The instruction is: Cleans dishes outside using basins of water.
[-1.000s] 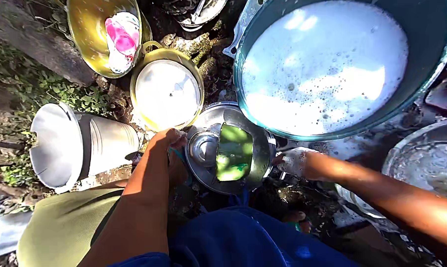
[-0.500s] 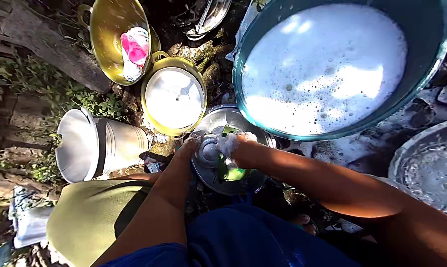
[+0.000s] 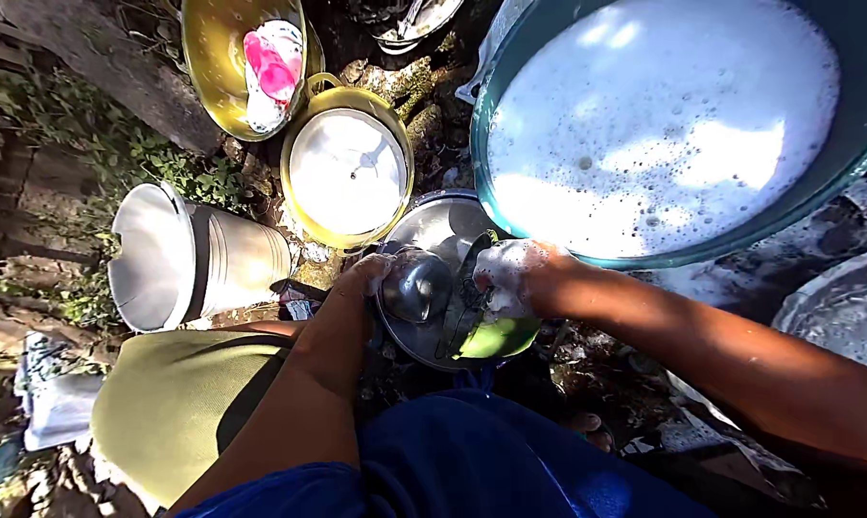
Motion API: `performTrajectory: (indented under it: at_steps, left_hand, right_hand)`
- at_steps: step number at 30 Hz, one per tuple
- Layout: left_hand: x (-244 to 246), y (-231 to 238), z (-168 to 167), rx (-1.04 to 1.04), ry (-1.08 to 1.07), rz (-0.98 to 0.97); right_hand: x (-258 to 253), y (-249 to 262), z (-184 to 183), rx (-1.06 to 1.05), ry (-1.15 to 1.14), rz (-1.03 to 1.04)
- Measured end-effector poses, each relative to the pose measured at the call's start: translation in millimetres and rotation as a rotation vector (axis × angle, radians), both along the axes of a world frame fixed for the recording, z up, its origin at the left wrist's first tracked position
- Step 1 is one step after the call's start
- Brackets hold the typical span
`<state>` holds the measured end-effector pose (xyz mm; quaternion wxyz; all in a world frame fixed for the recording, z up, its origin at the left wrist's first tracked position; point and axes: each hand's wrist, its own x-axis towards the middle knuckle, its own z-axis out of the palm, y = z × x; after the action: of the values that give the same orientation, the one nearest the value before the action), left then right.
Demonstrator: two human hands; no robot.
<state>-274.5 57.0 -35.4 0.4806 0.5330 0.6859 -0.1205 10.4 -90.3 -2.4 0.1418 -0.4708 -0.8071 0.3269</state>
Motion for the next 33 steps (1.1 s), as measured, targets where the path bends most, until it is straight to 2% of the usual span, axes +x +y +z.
performTrajectory:
  at_steps: [2, 5, 7, 10, 14, 17, 21, 23, 27, 31, 33]
  left_hand:
    - [7.9, 11.2, 0.6, 0.004, 0.009, -0.127]
    - [21.8, 21.0, 19.0, 0.003, -0.052, -0.170]
    - [25.8, 31.3, 33.0, 0.004, -0.170, -0.241]
    - [43.8, 44.7, 71.4, 0.025, -0.262, -0.315]
    - [73.7, 49.0, 131.4, 0.198, -0.391, -0.111]
    - [90.8, 57.2, 163.1, 0.376, -0.478, -0.112]
    - [133.8, 51.9, 188.7, 0.530, -0.797, -0.273]
    - [160.7, 44.4, 191.6, 0.560, -0.861, -0.298]
    - [209.2, 31.0, 178.0, 0.634, -0.814, -0.444]
    - [241.5, 26.8, 159.4, 0.706, -0.695, -0.546]
    - [246.7, 24.2, 157.9, 0.750, -0.636, -0.558]
  right_hand:
    - [9.1, -4.0, 10.2, -0.021, -0.009, -0.026]
    - [22.9, -17.4, 27.5, 0.003, -0.004, -0.051]
    - [31.0, -28.7, 28.3, 0.142, 0.092, -0.063]
    - [41.9, -38.8, 35.3, 0.321, 0.204, -0.096]
    - [70.2, -47.6, 57.6, 0.538, 0.337, -0.139]
    - [100.2, -58.8, 74.5, 0.603, 0.310, -0.220]
    - [146.6, -73.6, 89.1, 0.525, 0.154, -0.433]
    - [166.1, -74.7, 90.7, 0.519, 0.091, -0.524]
    - [191.2, -60.6, 80.7, 0.342, -0.014, -0.663]
    - [190.4, -30.9, 64.2, 0.091, -0.197, -0.864]
    - [183.8, -18.0, 49.5, 0.072, -0.249, -0.939]
